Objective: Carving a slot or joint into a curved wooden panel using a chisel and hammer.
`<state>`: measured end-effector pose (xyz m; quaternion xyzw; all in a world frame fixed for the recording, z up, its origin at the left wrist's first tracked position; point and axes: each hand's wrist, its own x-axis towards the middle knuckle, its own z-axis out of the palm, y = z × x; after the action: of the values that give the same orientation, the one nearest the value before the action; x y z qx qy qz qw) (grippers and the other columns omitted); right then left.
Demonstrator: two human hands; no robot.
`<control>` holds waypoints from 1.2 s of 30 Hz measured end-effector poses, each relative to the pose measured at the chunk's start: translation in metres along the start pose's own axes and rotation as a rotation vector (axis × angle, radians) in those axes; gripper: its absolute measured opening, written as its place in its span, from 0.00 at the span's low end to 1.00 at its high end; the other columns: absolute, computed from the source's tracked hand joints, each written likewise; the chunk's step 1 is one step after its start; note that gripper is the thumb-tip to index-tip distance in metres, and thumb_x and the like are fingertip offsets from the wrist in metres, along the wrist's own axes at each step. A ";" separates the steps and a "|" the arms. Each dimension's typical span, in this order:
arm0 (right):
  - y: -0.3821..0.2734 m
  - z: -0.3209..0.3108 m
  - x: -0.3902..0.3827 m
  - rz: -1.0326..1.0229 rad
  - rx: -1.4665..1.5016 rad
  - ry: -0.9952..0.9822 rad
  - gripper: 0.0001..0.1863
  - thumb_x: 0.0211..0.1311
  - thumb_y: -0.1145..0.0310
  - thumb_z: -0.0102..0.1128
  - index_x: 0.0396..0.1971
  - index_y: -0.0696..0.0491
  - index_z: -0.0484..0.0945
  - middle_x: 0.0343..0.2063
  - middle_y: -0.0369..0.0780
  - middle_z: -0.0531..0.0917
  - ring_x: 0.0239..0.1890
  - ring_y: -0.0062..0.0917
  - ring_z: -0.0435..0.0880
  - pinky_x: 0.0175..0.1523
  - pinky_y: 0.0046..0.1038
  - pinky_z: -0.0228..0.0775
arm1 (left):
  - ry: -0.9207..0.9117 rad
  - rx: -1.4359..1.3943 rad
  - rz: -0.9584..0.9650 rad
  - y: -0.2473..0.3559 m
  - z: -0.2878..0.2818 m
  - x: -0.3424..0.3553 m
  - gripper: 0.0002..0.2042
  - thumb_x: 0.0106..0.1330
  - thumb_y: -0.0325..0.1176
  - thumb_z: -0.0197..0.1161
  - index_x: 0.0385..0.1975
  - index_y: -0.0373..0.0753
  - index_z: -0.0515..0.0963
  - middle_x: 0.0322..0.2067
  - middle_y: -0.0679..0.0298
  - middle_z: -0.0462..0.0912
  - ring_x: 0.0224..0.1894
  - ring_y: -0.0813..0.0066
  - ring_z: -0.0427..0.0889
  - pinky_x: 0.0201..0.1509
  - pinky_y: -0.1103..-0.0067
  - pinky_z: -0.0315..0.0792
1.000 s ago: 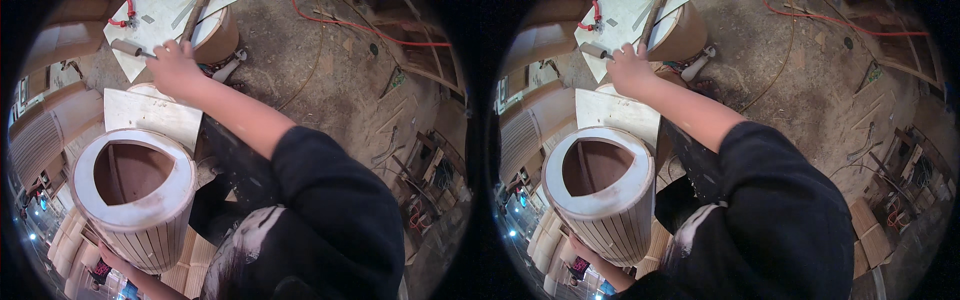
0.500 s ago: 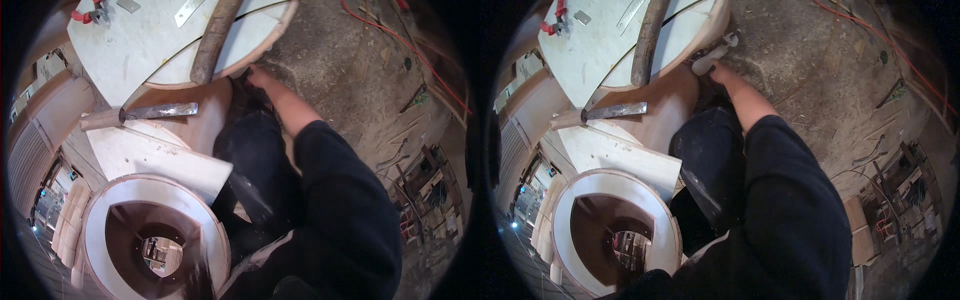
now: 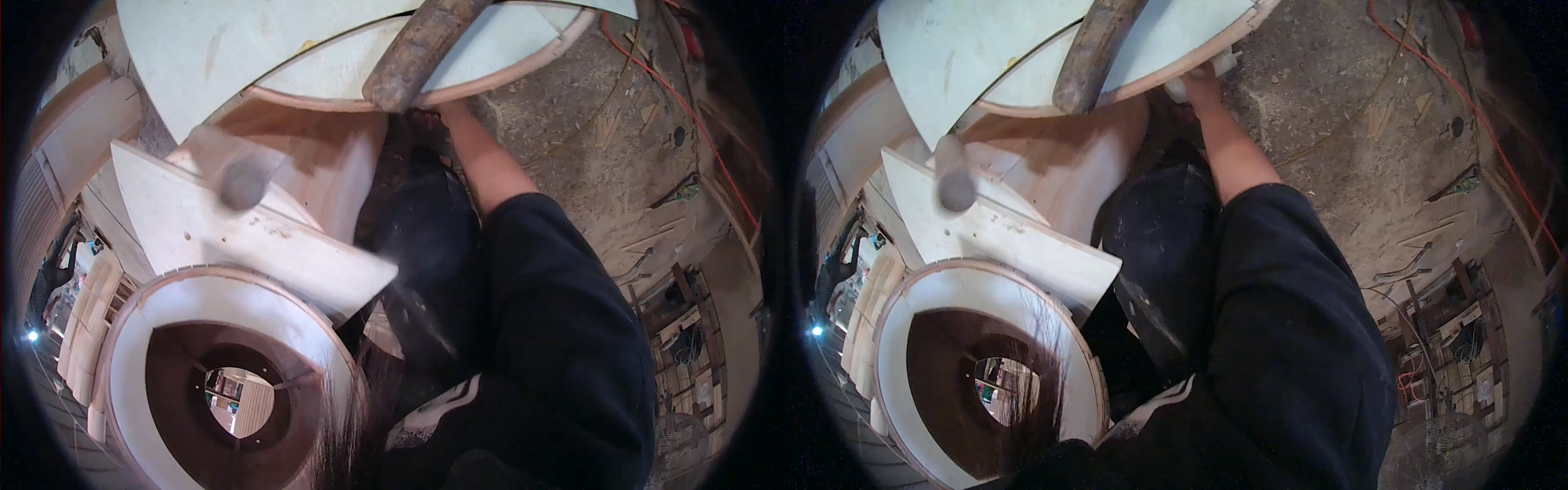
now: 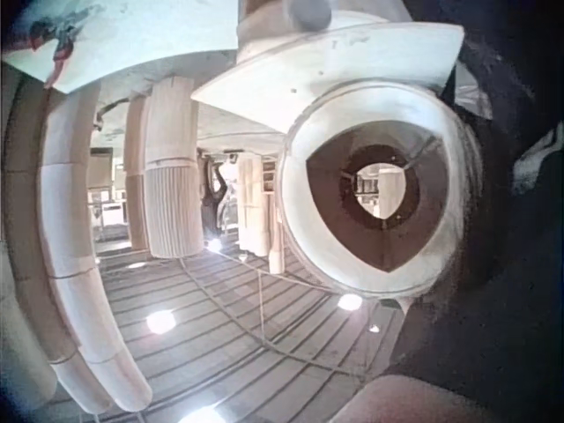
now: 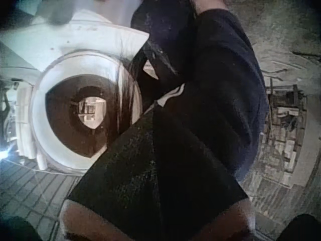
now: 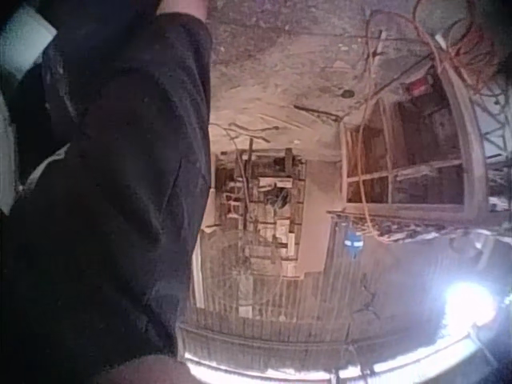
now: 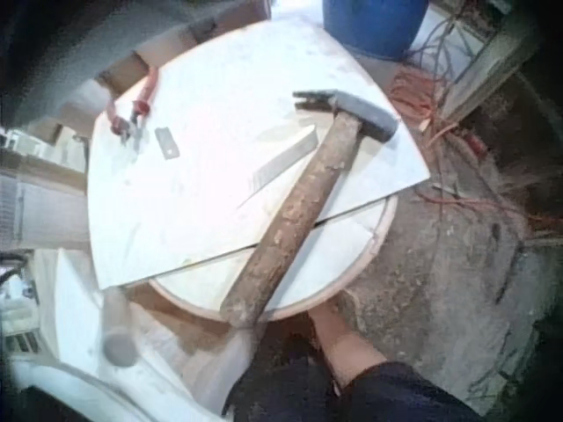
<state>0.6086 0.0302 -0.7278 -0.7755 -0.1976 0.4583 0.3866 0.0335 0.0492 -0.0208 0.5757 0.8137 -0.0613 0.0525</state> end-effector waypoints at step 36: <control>-0.461 0.080 -0.219 -0.869 0.070 -0.073 0.52 0.53 0.59 0.72 0.70 0.62 0.49 0.70 0.56 0.55 0.73 0.49 0.54 0.75 0.45 0.49 | 0.349 -0.623 0.019 0.026 0.015 -0.140 0.13 0.74 0.30 0.56 0.52 0.32 0.78 0.51 0.56 0.83 0.55 0.70 0.80 0.63 0.76 0.69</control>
<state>0.4516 0.2060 -0.2676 -0.5900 -0.5035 0.2868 0.5622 0.1051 -0.0750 -0.0151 0.5414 0.7847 0.2895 0.0861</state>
